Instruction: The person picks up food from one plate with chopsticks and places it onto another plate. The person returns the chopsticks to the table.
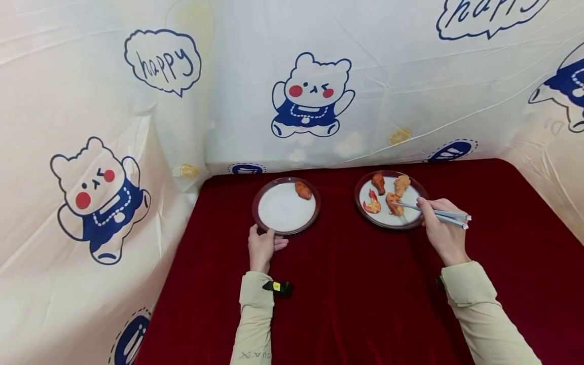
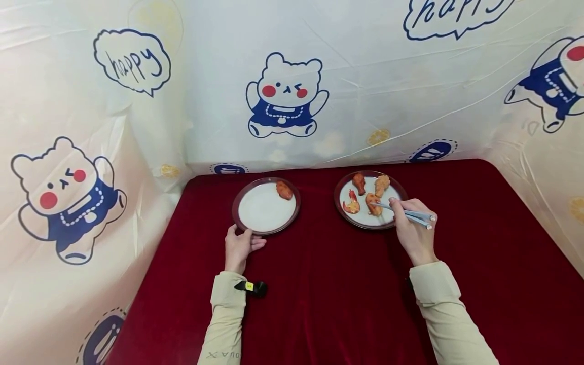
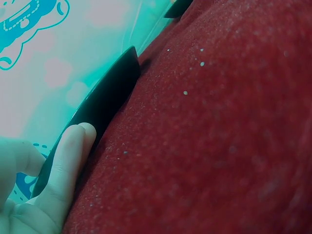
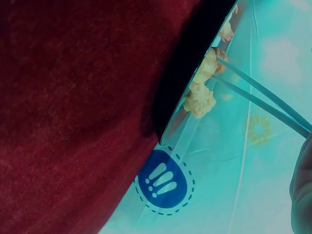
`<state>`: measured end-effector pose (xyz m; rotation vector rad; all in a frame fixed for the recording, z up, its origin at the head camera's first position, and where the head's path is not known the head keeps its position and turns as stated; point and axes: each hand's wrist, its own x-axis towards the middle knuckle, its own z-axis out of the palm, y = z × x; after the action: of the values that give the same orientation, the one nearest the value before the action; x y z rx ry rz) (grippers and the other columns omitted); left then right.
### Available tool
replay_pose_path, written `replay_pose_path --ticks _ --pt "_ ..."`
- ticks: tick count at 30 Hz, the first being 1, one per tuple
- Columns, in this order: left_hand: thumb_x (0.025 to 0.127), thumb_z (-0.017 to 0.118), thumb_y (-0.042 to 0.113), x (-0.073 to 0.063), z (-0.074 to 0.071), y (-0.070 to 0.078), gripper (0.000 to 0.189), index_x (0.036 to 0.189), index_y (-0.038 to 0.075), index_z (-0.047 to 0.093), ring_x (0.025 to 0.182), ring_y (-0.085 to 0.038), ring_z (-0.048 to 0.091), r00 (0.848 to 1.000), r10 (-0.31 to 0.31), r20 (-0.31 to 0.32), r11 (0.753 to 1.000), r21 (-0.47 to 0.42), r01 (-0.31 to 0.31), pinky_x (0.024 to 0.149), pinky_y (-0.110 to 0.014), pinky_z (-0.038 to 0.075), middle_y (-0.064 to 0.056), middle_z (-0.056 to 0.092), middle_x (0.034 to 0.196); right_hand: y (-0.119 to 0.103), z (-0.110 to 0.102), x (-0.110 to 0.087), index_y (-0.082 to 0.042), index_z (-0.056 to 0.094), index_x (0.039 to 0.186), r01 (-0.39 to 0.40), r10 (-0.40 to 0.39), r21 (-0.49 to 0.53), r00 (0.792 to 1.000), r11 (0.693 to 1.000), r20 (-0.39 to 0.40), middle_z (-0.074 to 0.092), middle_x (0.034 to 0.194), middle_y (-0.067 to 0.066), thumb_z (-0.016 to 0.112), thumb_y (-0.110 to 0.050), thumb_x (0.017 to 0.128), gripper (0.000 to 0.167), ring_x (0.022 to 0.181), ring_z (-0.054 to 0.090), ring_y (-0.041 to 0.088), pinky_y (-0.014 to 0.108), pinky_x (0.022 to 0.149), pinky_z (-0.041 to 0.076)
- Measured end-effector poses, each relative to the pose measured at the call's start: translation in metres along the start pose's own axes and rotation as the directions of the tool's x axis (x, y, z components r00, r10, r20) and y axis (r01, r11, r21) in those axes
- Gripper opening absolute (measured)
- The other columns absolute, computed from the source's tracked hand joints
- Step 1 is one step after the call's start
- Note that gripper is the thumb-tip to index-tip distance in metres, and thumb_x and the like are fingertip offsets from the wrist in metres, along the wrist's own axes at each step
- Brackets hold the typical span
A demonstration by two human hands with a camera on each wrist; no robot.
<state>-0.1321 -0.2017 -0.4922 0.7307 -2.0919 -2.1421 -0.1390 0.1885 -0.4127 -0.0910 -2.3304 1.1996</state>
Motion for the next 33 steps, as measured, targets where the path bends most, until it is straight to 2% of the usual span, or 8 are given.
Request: replay_pose_path --ticks 3,8,20,28,33 --pt "0.097 0.048 0.013 0.000 0.000 0.000 0.069 0.155 0.009 0.011 0.066 -0.022 0.073 1.000 -0.004 0.000 1.000 -0.002 0.004 0.066 -0.034 0.064 -0.020 0.070 0.091 0.000 0.001 0.001 0.001 0.076 0.081 0.012 -0.012 -0.007 1.000 1.000 0.000 0.056 0.067 -0.014 0.061 -0.031 0.095 0.038 0.050 0.050 -0.010 0.010 0.045 0.040" --pt "0.097 0.048 0.013 0.001 0.001 0.000 0.069 0.155 0.008 0.011 0.065 -0.022 0.073 1.000 -0.006 -0.003 1.000 -0.016 0.006 0.066 -0.033 0.064 -0.021 0.069 0.090 0.000 0.002 0.000 0.001 0.076 0.080 0.005 -0.005 -0.017 1.000 1.000 -0.007 0.052 0.064 -0.023 0.061 -0.030 0.095 0.037 0.049 0.049 -0.010 0.010 0.045 0.040" --pt "0.097 0.048 0.013 0.001 0.000 -0.001 0.068 0.155 0.009 0.013 0.066 -0.022 0.073 1.000 -0.008 -0.001 1.000 -0.018 0.008 0.066 -0.034 0.064 -0.019 0.069 0.090 -0.001 0.003 -0.003 0.001 0.075 0.078 0.010 -0.010 0.000 0.999 1.000 -0.038 0.051 0.065 -0.025 0.062 -0.034 0.094 0.041 0.051 0.049 -0.011 0.010 0.047 0.038" --pt "0.096 0.048 0.012 0.002 0.000 -0.001 0.069 0.155 0.008 0.011 0.065 -0.023 0.073 1.000 -0.001 0.004 1.000 -0.028 0.002 0.065 -0.033 0.064 -0.021 0.069 0.089 -0.011 0.013 -0.001 0.004 0.075 0.075 0.083 -0.078 0.072 0.995 0.994 -0.068 0.055 0.066 -0.022 0.063 -0.025 0.094 0.036 0.058 0.051 -0.013 0.006 0.051 0.040" --pt "0.096 0.049 0.012 0.002 -0.001 -0.001 0.070 0.155 0.008 0.011 0.064 -0.022 0.073 1.000 -0.003 -0.002 0.999 -0.033 0.003 0.064 -0.033 0.064 -0.020 0.069 0.088 -0.021 0.025 0.000 0.003 0.075 0.077 0.153 -0.147 0.130 0.988 0.980 -0.056 0.060 0.068 -0.008 0.064 -0.018 0.093 0.029 0.055 0.053 -0.010 0.006 0.048 0.041"
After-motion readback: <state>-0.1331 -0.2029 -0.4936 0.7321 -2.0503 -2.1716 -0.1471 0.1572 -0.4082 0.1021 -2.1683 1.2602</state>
